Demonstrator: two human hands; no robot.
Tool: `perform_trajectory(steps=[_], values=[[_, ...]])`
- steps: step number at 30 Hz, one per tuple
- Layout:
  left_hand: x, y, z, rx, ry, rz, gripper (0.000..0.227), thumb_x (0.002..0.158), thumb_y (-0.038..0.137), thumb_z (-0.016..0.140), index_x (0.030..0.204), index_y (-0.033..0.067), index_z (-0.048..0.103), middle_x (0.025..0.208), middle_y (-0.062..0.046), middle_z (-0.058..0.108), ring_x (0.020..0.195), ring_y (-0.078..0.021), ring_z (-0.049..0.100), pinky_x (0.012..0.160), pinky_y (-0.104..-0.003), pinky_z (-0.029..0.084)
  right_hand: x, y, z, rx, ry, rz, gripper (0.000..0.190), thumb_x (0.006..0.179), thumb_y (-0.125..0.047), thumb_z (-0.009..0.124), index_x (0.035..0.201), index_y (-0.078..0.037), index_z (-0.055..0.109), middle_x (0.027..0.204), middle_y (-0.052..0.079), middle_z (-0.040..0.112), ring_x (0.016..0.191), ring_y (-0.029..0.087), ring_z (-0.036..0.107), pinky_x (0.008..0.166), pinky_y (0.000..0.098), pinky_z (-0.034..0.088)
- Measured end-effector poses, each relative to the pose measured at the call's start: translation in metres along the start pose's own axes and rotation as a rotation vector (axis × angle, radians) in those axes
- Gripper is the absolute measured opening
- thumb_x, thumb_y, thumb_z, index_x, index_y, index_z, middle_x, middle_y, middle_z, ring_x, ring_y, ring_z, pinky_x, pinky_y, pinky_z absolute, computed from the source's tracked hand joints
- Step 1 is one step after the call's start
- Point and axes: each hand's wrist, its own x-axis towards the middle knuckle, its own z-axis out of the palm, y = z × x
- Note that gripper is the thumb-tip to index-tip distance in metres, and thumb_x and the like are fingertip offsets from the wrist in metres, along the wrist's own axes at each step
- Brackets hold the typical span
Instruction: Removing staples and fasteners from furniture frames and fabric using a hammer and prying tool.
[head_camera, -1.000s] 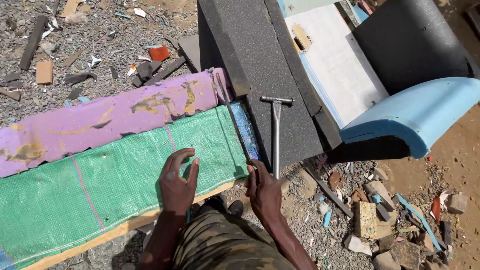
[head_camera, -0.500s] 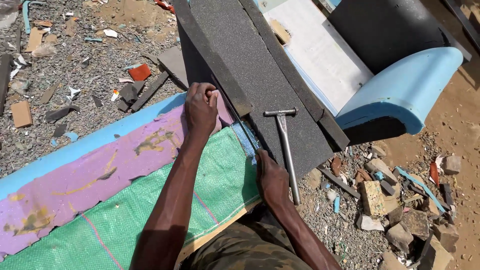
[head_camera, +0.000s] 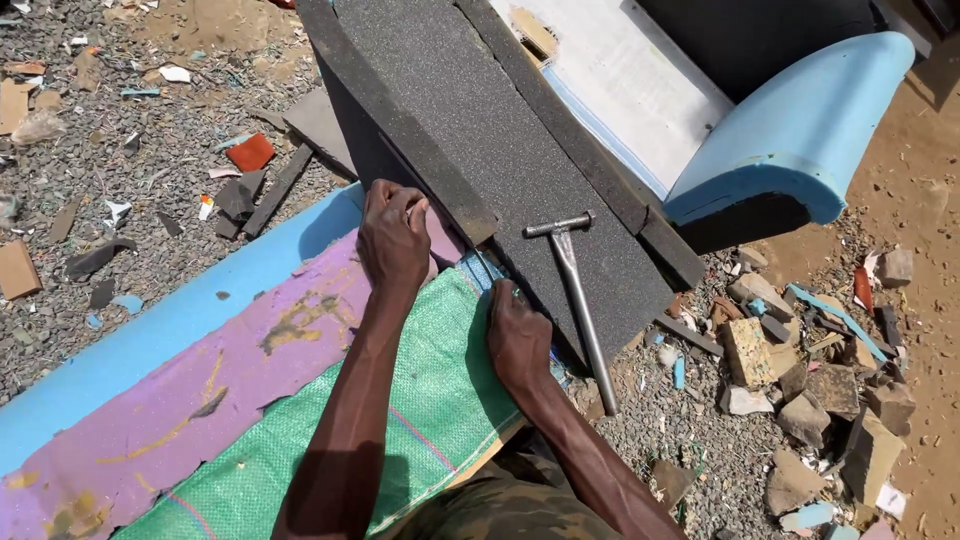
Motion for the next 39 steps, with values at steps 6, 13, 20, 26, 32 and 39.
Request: perform_trajectory(steps=[6, 13, 20, 26, 32, 39], values=[[-0.001, 0.002, -0.004, -0.039, 0.001, -0.017, 0.012, 0.103, 0.023, 0.067, 0.095, 0.0155, 0.071, 0.098, -0.001, 0.055, 0.098, -0.0319, 0.066, 0.078, -0.051, 0.060, -0.022, 0.019, -0.003, 0.005, -0.031, 0.036, 0.020, 0.105, -0.023, 0.053, 0.120, -0.013, 0.060, 0.069, 0.018, 0.073, 0.049, 0.038, 0.070, 0.043, 0.0486, 0.055], [-0.001, 0.000, -0.004, -0.078, -0.004, -0.068, 0.012, 0.103, 0.023, 0.067, 0.094, 0.0175, 0.073, 0.098, 0.000, 0.056, 0.095, -0.0305, 0.067, 0.079, -0.050, 0.060, -0.018, 0.041, 0.005, 0.204, -0.171, 0.215, 0.021, 0.105, -0.038, 0.054, 0.109, -0.022, 0.067, 0.056, 0.019, 0.066, 0.054, 0.044, 0.069, 0.046, 0.0504, 0.049], [0.000, 0.006, -0.009, -0.097, 0.016, -0.069, 0.011, 0.102, 0.023, 0.070, 0.092, 0.0185, 0.074, 0.096, 0.000, 0.057, 0.093, -0.0307, 0.068, 0.079, -0.049, 0.059, -0.025, 0.039, -0.017, 0.252, -0.267, 0.277, 0.025, 0.103, -0.041, 0.056, 0.107, -0.022, 0.071, 0.052, 0.021, 0.063, 0.048, 0.044, 0.067, 0.044, 0.0451, 0.045], [0.000, -0.001, -0.004, -0.090, -0.011, -0.096, 0.011, 0.101, 0.025, 0.071, 0.093, 0.0205, 0.076, 0.098, 0.001, 0.059, 0.095, -0.0306, 0.069, 0.083, -0.049, 0.058, -0.031, 0.044, -0.016, 0.255, -0.320, 0.295, 0.029, 0.104, -0.040, 0.054, 0.109, -0.015, 0.069, 0.055, 0.025, 0.063, 0.053, 0.047, 0.066, 0.049, 0.0505, 0.046], [-0.004, 0.001, -0.009, -0.102, 0.004, -0.087, 0.012, 0.102, 0.025, 0.070, 0.093, 0.0192, 0.075, 0.098, -0.001, 0.059, 0.096, -0.0331, 0.068, 0.083, -0.051, 0.057, -0.013, 0.033, -0.008, 0.278, -0.306, 0.234, 0.029, 0.105, -0.042, 0.051, 0.105, -0.018, 0.066, 0.056, 0.026, 0.061, 0.058, 0.050, 0.066, 0.051, 0.0522, 0.047], [-0.001, -0.010, 0.002, -0.065, -0.051, -0.168, 0.010, 0.101, 0.028, 0.070, 0.095, 0.0226, 0.076, 0.100, 0.003, 0.059, 0.098, -0.0292, 0.068, 0.087, -0.049, 0.058, -0.033, 0.036, -0.030, 0.265, -0.366, 0.286, 0.027, 0.104, -0.044, 0.052, 0.102, -0.021, 0.067, 0.053, 0.021, 0.059, 0.054, 0.046, 0.066, 0.050, 0.0465, 0.047]])
